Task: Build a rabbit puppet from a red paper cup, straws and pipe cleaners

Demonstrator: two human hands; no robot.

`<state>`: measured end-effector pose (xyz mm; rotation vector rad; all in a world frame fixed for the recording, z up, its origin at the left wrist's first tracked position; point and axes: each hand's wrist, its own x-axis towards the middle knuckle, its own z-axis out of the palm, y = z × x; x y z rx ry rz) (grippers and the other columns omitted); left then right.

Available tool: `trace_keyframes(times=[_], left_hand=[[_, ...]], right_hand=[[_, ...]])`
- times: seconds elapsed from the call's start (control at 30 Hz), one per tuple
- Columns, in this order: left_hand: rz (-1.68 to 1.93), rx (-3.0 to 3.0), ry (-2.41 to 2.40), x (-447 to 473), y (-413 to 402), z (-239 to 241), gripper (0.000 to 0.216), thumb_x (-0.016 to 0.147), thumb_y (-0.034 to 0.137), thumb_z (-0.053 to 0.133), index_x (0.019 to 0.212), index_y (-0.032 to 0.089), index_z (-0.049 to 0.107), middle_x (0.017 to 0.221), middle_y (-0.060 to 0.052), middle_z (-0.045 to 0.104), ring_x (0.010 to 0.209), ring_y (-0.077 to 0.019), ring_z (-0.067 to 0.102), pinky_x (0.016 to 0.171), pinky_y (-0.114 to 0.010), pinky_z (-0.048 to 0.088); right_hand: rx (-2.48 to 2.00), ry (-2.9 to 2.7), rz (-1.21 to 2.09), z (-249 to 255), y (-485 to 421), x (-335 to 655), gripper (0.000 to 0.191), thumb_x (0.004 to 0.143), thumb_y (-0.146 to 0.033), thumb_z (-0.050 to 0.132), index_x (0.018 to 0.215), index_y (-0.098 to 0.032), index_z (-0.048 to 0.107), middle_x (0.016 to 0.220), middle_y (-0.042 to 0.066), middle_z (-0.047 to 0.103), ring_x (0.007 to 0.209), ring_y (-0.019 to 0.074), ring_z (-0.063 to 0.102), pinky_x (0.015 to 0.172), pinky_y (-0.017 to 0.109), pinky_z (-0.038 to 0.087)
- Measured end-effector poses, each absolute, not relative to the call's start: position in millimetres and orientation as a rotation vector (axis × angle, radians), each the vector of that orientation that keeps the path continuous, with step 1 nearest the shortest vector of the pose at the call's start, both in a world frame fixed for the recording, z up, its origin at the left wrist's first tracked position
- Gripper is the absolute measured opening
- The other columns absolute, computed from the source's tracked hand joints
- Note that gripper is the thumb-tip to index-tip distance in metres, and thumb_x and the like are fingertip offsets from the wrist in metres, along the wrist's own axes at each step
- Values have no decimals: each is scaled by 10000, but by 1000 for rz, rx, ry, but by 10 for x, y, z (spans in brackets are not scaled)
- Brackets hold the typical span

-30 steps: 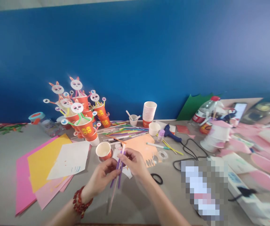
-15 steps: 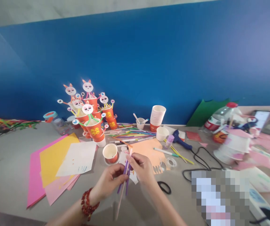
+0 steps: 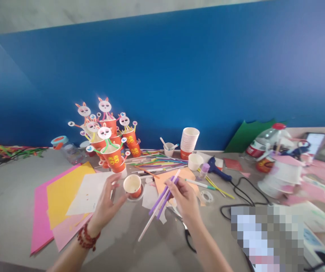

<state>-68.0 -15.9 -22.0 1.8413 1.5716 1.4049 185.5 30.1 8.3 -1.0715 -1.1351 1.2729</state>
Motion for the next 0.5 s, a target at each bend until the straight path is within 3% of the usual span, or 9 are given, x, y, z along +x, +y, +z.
trace_keyframes(times=[0.13,0.33,0.5], left_hand=[[1314,1705,1592,-782,11,-484,804,740,368,776,1403,246,338,1423,-139,436,1313,-329,468,1027,-516,447],[1250,1570,1515,-724,150,-478,528,764,371,750,1206,196,520,1209,-99,595,1138,-279,592,1011,-470,454],[1379,1335,1217,-757,153,-266,557,805,386,719,1287,193,517,1315,-119,586,1228,-292,548,1034,-428,440]], right_hand=[[-1085,-1034,1247,74,298,1832,416,734,-566,766,812,-164,695,654,4,592,577,141,575,536,254,535],[-1067,-989,1327,46,254,1902,372,713,-498,811,837,-176,672,645,-10,610,558,148,601,516,266,554],[-1055,-904,1316,89,235,2013,387,670,-486,846,822,-170,680,648,-6,625,550,141,600,501,249,550]])
